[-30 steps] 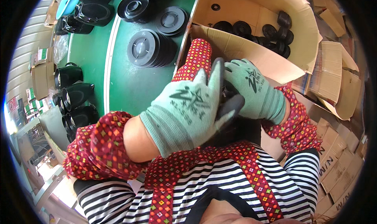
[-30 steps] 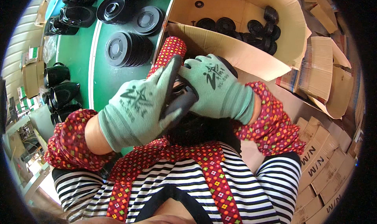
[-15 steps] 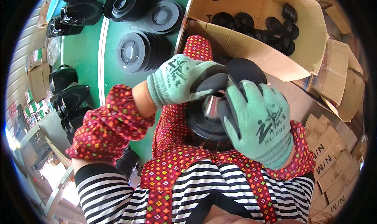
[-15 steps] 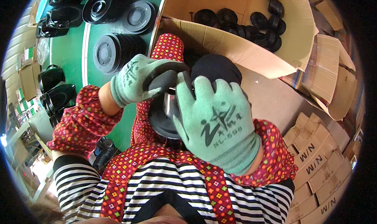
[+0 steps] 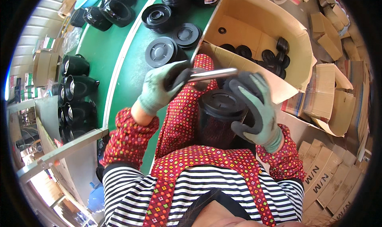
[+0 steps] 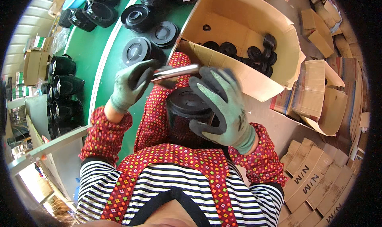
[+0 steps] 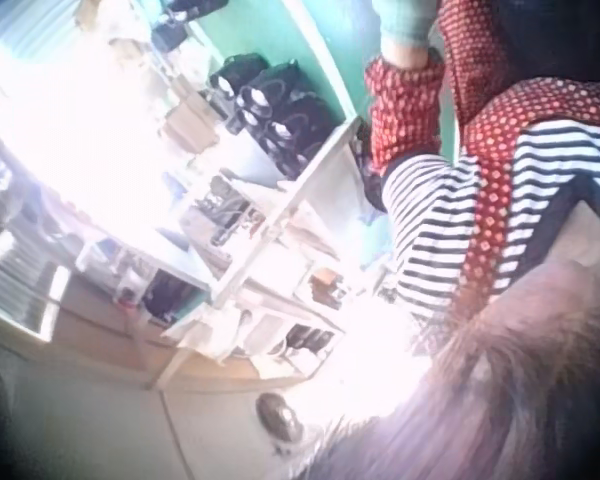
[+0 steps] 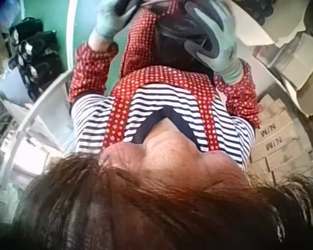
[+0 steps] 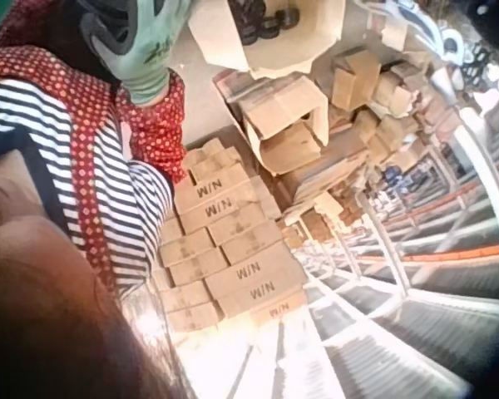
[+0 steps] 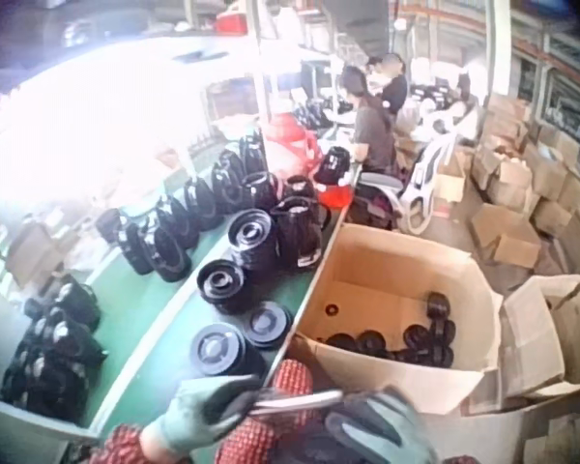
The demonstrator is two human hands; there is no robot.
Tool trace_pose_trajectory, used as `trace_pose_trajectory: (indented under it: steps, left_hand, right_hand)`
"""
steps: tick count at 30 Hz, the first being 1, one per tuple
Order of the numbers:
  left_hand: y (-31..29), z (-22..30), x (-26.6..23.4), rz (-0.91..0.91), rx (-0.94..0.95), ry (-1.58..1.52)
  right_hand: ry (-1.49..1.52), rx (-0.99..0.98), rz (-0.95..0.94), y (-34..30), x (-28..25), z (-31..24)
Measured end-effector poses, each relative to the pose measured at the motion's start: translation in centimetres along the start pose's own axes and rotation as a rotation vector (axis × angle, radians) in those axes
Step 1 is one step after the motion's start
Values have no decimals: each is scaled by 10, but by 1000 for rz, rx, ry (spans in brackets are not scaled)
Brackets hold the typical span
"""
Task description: The person repeatedly picks up black kettle bodies from a green workbench, inserts a metal spout into the opening, and secures a black lid on top. The assembled kettles are placed back on the bench. The person handles multiple kettles one at a time throughout the clip.
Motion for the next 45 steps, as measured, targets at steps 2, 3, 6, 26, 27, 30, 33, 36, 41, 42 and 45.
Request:
trace_pose_trajectory:
  steps: [2,3,6,26,27,30,33,36,41,42,45]
  left_hand:
    - [-45,-15,-29,100,-75,129]
    - [-78,-37,-37,156,-150,157]
    - [-161,-80,-45,195,-309,368]
    - [-149,55,-91,133,-196,-421]
    - [-158,48,-102,216,-144,-482]
    - [-203,-6,-137,528,-299,-725]
    - [-209,-31,-186,749,-294,-765]
    - [-194,-107,-236,916,-402,-555]
    - [-121,-291,-322,1199,-408,-280]
    - [-111,-327,-341,1242,-433,-174]
    - [-67,-406,-360,1372,-468,-402]
  right_hand:
    - [189,24,-60,-18,24,12]
    - [227,8,-111,-22,42,16]
    - [338,98,16,-30,50,38]
    - [1408,196,-158,118,135,-16]
    - [1586,273,-220,127,148,-39]
    - [1279,296,-251,127,173,-42]
    - [824,226,-9,105,186,-17]
    - [589,90,-6,81,200,-16]
    - [192,-155,-149,62,218,-26]
    - [198,-142,-163,65,220,-27]
    - [195,-97,-169,68,218,-18]
Point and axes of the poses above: each hand's wrist, its own y-axis towards the middle knuckle, its own x-axis out of the palm, z = x × y, the point moved 10 cm from there along y, towards the middle knuckle, and after that the axes turned 2 degrees about -z, right-handed, at the moved point
